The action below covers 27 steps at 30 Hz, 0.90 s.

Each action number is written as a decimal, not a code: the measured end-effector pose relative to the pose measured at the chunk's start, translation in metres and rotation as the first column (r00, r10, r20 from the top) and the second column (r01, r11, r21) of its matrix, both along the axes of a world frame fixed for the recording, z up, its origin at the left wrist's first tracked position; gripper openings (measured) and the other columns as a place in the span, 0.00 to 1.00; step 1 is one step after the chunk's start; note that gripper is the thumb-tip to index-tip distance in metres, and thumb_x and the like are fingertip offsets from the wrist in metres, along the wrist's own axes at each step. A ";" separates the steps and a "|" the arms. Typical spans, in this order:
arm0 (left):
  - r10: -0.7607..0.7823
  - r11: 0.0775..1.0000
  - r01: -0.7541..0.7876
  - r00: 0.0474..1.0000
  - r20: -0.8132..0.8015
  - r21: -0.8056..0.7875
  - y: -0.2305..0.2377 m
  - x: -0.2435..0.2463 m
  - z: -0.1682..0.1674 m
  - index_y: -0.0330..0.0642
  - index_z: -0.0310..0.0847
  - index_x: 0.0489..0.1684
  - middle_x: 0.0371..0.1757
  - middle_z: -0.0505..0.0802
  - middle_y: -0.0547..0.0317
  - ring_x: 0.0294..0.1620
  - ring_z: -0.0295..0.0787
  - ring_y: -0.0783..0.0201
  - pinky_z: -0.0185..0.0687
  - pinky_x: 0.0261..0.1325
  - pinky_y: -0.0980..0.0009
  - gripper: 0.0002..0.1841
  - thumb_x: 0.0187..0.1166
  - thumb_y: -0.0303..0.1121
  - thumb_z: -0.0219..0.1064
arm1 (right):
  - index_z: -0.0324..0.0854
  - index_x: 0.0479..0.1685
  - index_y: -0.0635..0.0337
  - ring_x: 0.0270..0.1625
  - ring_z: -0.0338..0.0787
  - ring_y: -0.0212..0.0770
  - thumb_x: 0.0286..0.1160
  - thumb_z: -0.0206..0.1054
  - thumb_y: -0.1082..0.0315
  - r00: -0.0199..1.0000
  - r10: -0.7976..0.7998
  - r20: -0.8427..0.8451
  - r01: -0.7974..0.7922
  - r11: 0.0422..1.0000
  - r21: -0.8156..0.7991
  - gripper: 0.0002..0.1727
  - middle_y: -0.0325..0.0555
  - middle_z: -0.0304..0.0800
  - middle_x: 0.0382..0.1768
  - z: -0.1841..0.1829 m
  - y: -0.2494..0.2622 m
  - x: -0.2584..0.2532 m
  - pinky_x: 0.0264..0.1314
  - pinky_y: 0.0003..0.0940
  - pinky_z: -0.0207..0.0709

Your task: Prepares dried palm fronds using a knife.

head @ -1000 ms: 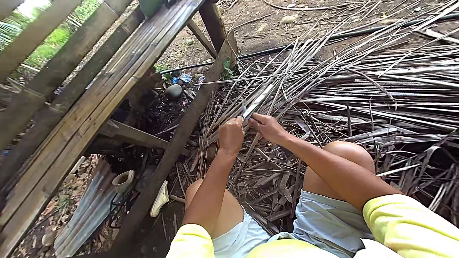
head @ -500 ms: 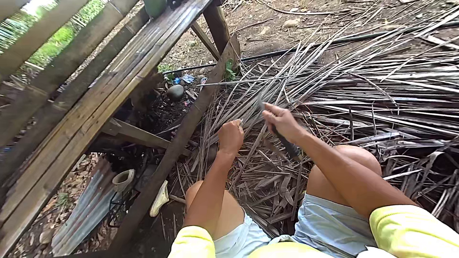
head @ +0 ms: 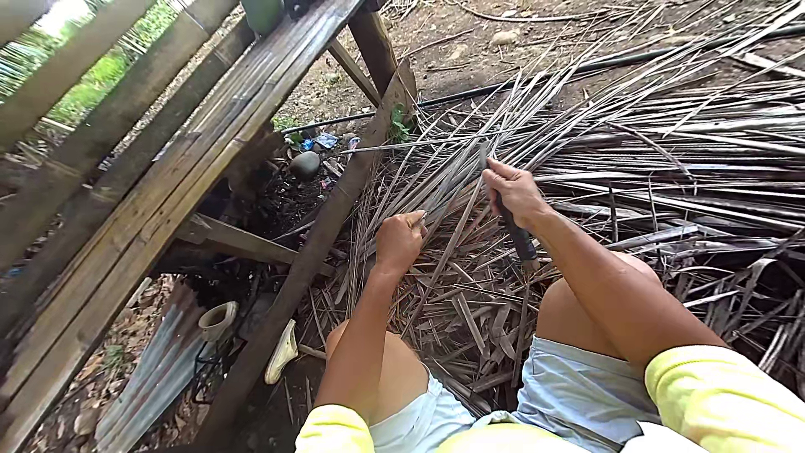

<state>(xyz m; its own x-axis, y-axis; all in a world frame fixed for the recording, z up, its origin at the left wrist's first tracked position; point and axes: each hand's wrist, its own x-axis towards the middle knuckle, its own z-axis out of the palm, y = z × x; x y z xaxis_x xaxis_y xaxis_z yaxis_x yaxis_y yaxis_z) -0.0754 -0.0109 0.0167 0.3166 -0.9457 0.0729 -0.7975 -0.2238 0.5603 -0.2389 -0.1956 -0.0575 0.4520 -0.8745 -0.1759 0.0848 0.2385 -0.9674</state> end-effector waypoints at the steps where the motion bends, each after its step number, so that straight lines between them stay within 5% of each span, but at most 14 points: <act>1: 0.008 1.000 -0.008 1.000 0.013 0.003 0.002 0.001 0.001 0.37 0.89 0.64 0.44 0.96 0.46 0.45 0.94 0.47 0.85 0.52 0.43 0.14 0.89 0.29 0.61 | 0.68 0.87 0.52 0.14 0.70 0.31 0.92 0.58 0.61 0.995 -0.097 0.012 0.097 0.995 0.018 0.26 0.37 0.75 0.23 -0.001 -0.009 -0.004 0.14 0.26 0.69; 5: 0.072 0.997 -0.074 0.988 0.140 0.013 0.005 0.006 0.003 0.38 0.91 0.61 0.47 0.96 0.42 0.49 0.94 0.42 0.84 0.54 0.38 0.14 0.87 0.31 0.63 | 0.63 0.88 0.52 0.14 0.70 0.30 0.94 0.54 0.59 0.959 -0.281 0.022 0.281 0.960 0.009 0.26 0.36 0.72 0.24 0.006 -0.018 -0.017 0.14 0.25 0.69; 9: 0.105 0.992 -0.116 0.971 0.214 0.038 -0.005 0.001 -0.002 0.37 0.84 0.72 0.57 0.92 0.38 0.60 0.90 0.39 0.82 0.63 0.38 0.22 0.88 0.41 0.64 | 0.69 0.85 0.57 0.16 0.73 0.32 0.93 0.54 0.62 0.984 0.177 -0.008 -0.177 0.982 -0.071 0.24 0.38 0.76 0.23 0.015 0.036 -0.005 0.18 0.28 0.72; 13: 0.047 0.997 -0.057 0.978 0.202 0.042 -0.010 -0.007 -0.012 0.31 0.82 0.73 0.59 0.90 0.36 0.62 0.88 0.38 0.82 0.65 0.41 0.20 0.89 0.34 0.61 | 0.60 0.91 0.53 0.14 0.71 0.31 0.92 0.56 0.65 0.877 0.480 -0.006 -0.478 0.872 -0.107 0.29 0.40 0.75 0.19 0.007 0.072 0.013 0.17 0.26 0.69; 15: 0.041 0.998 -0.047 0.987 0.155 0.033 -0.008 -0.011 -0.010 0.31 0.84 0.71 0.60 0.91 0.37 0.61 0.89 0.40 0.83 0.65 0.42 0.19 0.89 0.33 0.62 | 0.61 0.92 0.48 0.12 0.68 0.31 0.92 0.57 0.62 0.880 0.475 0.002 -0.471 0.874 -0.117 0.29 0.41 0.73 0.19 0.000 0.075 0.017 0.14 0.24 0.66; 22: 0.069 0.998 -0.068 0.989 0.131 -0.008 -0.005 -0.021 -0.004 0.32 0.86 0.68 0.55 0.93 0.38 0.57 0.91 0.41 0.84 0.62 0.43 0.17 0.86 0.30 0.64 | 0.64 0.89 0.59 0.15 0.70 0.29 0.92 0.57 0.64 0.965 0.259 0.050 -0.256 0.965 -0.058 0.28 0.38 0.76 0.21 -0.002 0.046 0.026 0.17 0.25 0.68; 27: 0.024 0.999 -0.024 1.000 -0.007 -0.047 0.004 -0.007 0.009 0.36 0.89 0.64 0.50 0.94 0.43 0.51 0.92 0.47 0.85 0.56 0.46 0.15 0.84 0.28 0.67 | 0.66 0.87 0.49 0.16 0.76 0.30 0.92 0.57 0.62 0.983 0.040 0.178 -0.063 0.991 0.122 0.26 0.34 0.75 0.22 0.004 -0.001 0.006 0.16 0.25 0.74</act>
